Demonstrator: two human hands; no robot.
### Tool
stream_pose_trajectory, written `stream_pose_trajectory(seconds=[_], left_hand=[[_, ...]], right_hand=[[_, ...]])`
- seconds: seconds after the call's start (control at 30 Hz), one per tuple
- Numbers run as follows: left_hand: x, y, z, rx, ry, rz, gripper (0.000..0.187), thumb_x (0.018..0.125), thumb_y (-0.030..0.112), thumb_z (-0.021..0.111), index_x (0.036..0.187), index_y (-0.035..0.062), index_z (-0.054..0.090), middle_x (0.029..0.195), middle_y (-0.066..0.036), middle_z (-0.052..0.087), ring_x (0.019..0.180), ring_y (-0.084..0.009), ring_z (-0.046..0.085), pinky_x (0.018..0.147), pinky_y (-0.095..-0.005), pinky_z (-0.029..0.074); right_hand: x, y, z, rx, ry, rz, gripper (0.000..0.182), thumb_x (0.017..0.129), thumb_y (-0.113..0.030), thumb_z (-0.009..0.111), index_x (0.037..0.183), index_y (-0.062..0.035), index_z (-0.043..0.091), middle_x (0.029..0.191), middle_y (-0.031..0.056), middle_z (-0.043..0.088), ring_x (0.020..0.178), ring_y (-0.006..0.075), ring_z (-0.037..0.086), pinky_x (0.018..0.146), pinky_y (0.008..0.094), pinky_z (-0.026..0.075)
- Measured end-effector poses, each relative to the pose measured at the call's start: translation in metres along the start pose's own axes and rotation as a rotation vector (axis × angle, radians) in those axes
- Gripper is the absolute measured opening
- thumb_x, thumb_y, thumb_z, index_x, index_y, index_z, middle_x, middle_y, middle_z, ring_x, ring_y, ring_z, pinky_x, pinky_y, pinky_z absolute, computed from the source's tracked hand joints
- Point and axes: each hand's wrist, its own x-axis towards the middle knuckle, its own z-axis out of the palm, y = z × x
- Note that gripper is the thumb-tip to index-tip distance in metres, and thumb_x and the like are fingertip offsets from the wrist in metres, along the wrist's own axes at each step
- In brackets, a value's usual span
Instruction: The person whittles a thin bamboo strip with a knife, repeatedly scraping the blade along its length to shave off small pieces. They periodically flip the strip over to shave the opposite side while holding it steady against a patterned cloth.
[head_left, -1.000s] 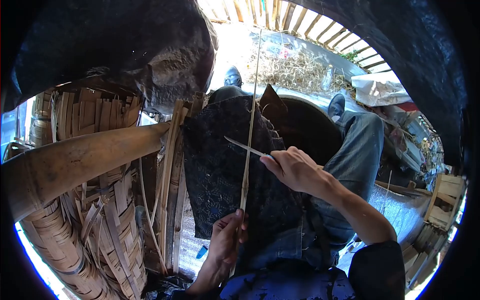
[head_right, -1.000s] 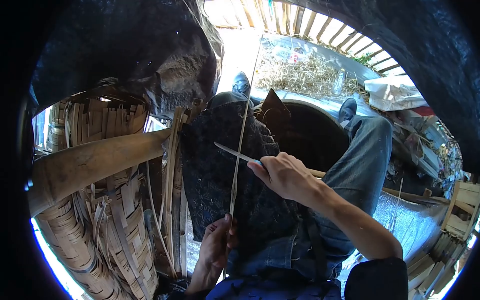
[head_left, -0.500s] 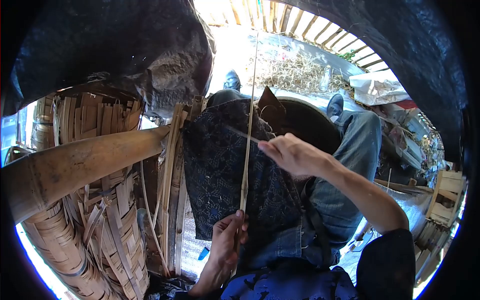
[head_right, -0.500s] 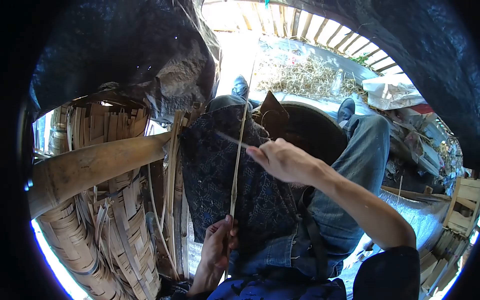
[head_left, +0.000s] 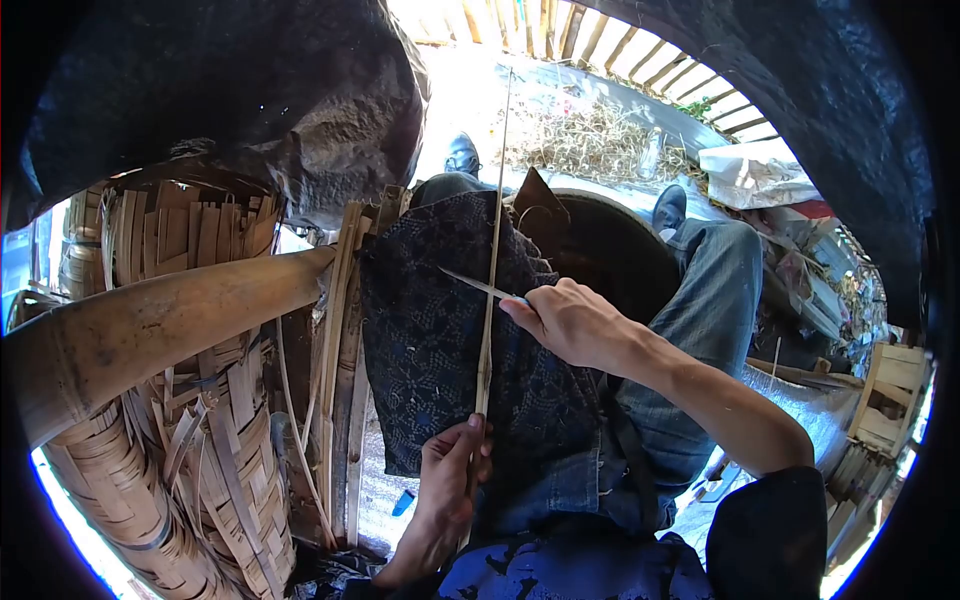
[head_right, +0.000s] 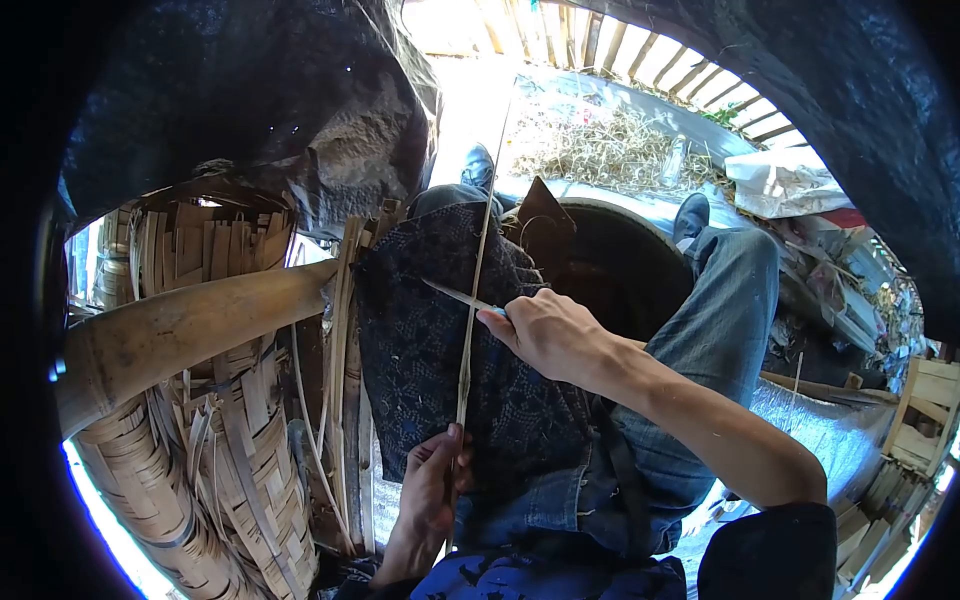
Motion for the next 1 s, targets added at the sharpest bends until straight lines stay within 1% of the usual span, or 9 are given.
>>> stream_pose_trajectory(seconds=[0.13,0.2,0.23,0.33,0.53,0.6,0.73,0.83,1.0], left_hand=[[0.000,-0.001,0.001,-0.003,0.001,0.005,0.027,0.090,0.028,0.061,0.086,0.0018,0.060,0.063,-0.001,0.051,0.047,-0.0071,0.043,0.043,-0.0198,0.034],[-0.003,-0.004,0.000,0.007,0.005,-0.010,0.026,0.090,0.028,0.061,0.086,0.0018,0.060,0.063,-0.001,0.051,0.047,-0.0072,0.043,0.043,-0.0199,0.034],[-0.002,-0.003,0.000,0.018,0.007,-0.024,0.026,0.090,0.027,0.060,0.086,0.0017,0.060,0.063,-0.001,0.051,0.047,-0.0072,0.043,0.043,-0.0199,0.033],[-0.004,0.000,0.000,0.003,-0.002,-0.028,0.025,0.091,0.026,0.059,0.086,0.0016,0.060,0.062,-0.001,0.051,0.047,-0.0075,0.042,0.043,-0.0201,0.033],[-0.003,0.002,0.002,-0.012,-0.024,-0.018,0.026,0.091,0.027,0.059,0.085,0.0013,0.059,0.062,-0.001,0.051,0.046,-0.0079,0.042,0.043,-0.0201,0.033],[-0.001,0.003,0.002,-0.004,-0.014,-0.022,0.026,0.091,0.027,0.059,0.085,0.0013,0.059,0.062,-0.001,0.051,0.046,-0.0079,0.042,0.042,-0.0201,0.033],[-0.001,0.001,-0.001,-0.021,0.002,-0.034,0.028,0.090,0.027,0.061,0.086,-0.0005,0.062,0.063,-0.002,0.053,0.047,-0.0086,0.044,0.044,-0.0210,0.034],[0.000,0.001,-0.001,-0.021,0.010,-0.034,0.028,0.090,0.027,0.061,0.086,-0.0004,0.062,0.063,-0.002,0.053,0.046,-0.0086,0.044,0.043,-0.0210,0.034],[-0.002,-0.001,0.001,0.005,0.014,-0.026,0.027,0.091,0.028,0.059,0.086,0.0020,0.059,0.062,-0.001,0.051,0.045,-0.0084,0.043,0.042,-0.0202,0.033]], right_hand=[[0.004,0.001,0.003,-0.043,0.038,-0.011,0.057,0.098,-0.039,0.040,0.057,-0.0012,0.053,0.045,0.0146,0.051,0.040,0.0288,0.056,0.040,0.0393,0.046],[0.013,0.004,-0.005,0.039,0.069,0.136,0.051,0.098,-0.033,0.043,0.057,-0.0024,0.049,0.046,0.0171,0.048,0.038,0.0327,0.051,0.040,0.0382,0.041],[0.018,0.018,-0.001,-0.055,0.159,0.061,0.049,0.097,-0.032,0.044,0.059,-0.0023,0.049,0.046,0.0167,0.048,0.039,0.0332,0.051,0.039,0.0386,0.040],[0.024,0.023,-0.007,-0.007,0.132,-0.017,0.055,0.098,-0.036,0.040,0.060,0.0012,0.054,0.047,0.0171,0.052,0.041,0.0308,0.056,0.043,0.0406,0.046],[0.000,0.012,0.003,0.064,0.119,-0.139,0.055,0.098,-0.035,0.040,0.056,-0.0004,0.051,0.048,0.0192,0.050,0.042,0.0343,0.054,0.044,0.0416,0.044],[0.002,0.009,-0.006,0.024,0.045,0.018,0.055,0.098,-0.035,0.041,0.056,-0.0003,0.050,0.048,0.0193,0.050,0.042,0.0337,0.054,0.045,0.0417,0.044],[0.008,0.018,0.002,0.039,0.099,-0.033,0.055,0.098,-0.035,0.042,0.055,-0.0002,0.050,0.048,0.0195,0.050,0.042,0.0322,0.054,0.044,0.0406,0.043],[0.010,0.016,-0.002,0.102,0.082,-0.023,0.055,0.098,-0.037,0.040,0.059,0.0004,0.049,0.049,0.0198,0.047,0.044,0.0349,0.051,0.050,0.0437,0.041],[0.018,0.012,-0.007,0.155,0.022,0.082,0.056,0.099,-0.036,0.038,0.058,0.0004,0.049,0.048,0.0201,0.047,0.042,0.0349,0.051,0.052,0.0440,0.043]])
